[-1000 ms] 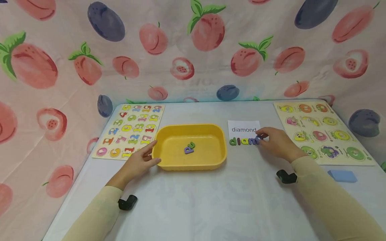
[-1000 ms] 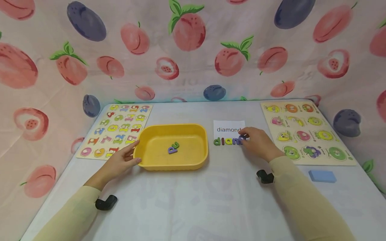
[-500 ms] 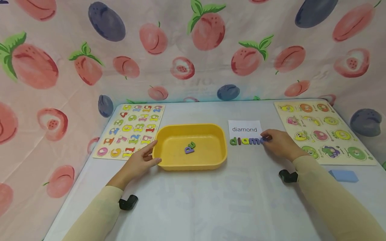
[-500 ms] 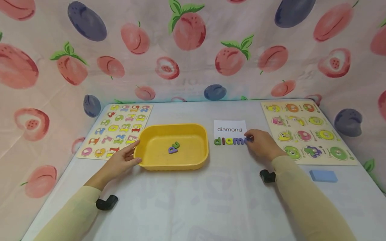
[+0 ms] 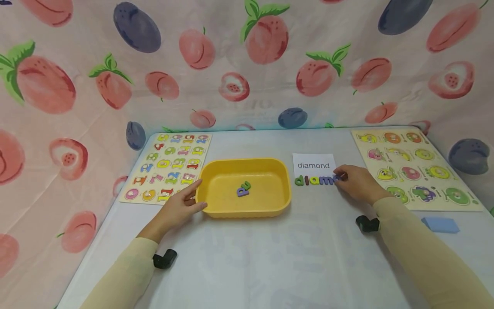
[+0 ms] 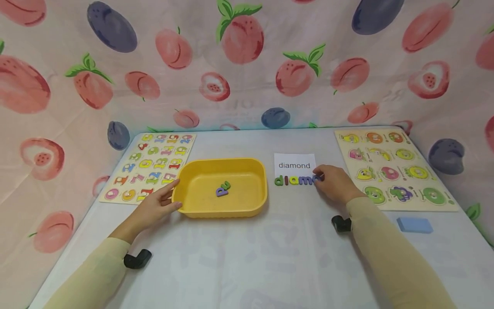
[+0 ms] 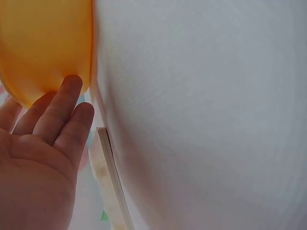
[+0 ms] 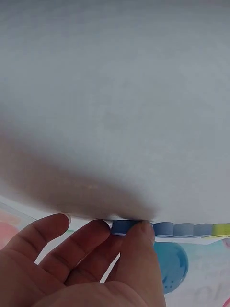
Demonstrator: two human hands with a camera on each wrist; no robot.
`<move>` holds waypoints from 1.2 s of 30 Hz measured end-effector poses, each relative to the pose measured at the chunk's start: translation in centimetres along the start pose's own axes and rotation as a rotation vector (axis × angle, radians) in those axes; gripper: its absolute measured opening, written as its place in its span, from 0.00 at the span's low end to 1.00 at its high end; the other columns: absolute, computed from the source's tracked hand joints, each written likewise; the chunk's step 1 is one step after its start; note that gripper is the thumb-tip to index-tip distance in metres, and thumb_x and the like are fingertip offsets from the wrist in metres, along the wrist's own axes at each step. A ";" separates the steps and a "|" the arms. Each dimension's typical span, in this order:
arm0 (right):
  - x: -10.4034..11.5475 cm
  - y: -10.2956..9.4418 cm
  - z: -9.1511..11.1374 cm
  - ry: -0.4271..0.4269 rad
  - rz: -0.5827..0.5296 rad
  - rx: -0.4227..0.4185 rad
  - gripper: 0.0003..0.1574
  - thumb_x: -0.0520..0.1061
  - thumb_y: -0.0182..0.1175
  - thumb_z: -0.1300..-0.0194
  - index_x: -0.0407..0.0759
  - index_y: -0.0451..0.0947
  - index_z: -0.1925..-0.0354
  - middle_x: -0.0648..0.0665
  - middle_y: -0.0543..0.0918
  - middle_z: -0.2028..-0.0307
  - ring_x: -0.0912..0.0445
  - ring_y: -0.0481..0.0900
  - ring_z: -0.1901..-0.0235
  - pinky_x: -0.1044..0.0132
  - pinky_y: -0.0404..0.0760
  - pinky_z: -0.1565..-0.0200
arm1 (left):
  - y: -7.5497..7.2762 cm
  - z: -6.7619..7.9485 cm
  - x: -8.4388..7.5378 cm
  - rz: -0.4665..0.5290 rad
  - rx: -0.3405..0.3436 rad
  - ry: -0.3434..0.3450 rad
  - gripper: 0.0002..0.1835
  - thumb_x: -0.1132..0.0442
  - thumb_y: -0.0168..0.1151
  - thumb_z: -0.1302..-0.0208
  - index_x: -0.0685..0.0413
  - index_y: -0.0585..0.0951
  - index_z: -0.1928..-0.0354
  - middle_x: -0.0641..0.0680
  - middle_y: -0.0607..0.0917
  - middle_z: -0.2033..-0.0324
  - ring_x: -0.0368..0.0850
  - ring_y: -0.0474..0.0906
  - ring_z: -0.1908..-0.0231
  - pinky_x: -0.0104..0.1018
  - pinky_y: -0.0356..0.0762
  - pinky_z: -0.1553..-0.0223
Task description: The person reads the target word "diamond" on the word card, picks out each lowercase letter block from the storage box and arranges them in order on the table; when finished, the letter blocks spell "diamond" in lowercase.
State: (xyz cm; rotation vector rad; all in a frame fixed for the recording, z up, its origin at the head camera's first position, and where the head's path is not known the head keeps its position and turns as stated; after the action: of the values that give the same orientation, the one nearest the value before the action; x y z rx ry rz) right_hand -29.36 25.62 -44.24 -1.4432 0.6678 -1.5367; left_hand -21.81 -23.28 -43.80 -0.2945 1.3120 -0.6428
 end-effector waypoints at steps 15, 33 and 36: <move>-0.2 -0.1 0.2 -0.007 -0.003 0.020 0.26 0.42 0.60 0.30 0.32 0.72 0.37 0.31 0.78 0.45 0.39 0.75 0.47 0.38 0.72 0.40 | 0.0 0.2 -0.2 0.008 0.001 -0.016 0.44 0.49 0.69 0.36 0.37 0.58 0.21 0.61 0.62 0.26 0.61 0.69 0.33 0.50 0.73 0.39; 2.7 -0.8 0.4 -0.062 0.028 0.005 0.28 0.43 0.60 0.30 0.34 0.73 0.36 0.28 0.73 0.38 0.33 0.69 0.38 0.35 0.66 0.36 | 0.0 0.1 -0.1 -0.002 -0.001 -0.027 0.44 0.48 0.69 0.36 0.36 0.58 0.21 0.62 0.62 0.26 0.61 0.68 0.33 0.51 0.73 0.39; 3.5 -1.2 0.6 -0.079 0.016 -0.014 0.28 0.43 0.61 0.30 0.35 0.73 0.36 0.28 0.73 0.39 0.33 0.70 0.40 0.36 0.70 0.38 | -0.1 0.1 -0.1 -0.002 -0.002 -0.025 0.44 0.48 0.69 0.36 0.36 0.58 0.21 0.62 0.62 0.26 0.61 0.68 0.33 0.50 0.72 0.39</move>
State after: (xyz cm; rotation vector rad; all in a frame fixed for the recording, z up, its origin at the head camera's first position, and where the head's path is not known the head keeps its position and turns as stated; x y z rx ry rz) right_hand -28.74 23.25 -41.47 -1.4972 0.6428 -1.4576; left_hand -21.75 -23.28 -43.67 -0.3041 1.2891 -0.6375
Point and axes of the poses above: each hand's wrist, its own z-axis away from the middle knuckle, its own y-axis out of the palm, x = y × z, the point moved 5 cm from there along -z, towards the middle knuckle
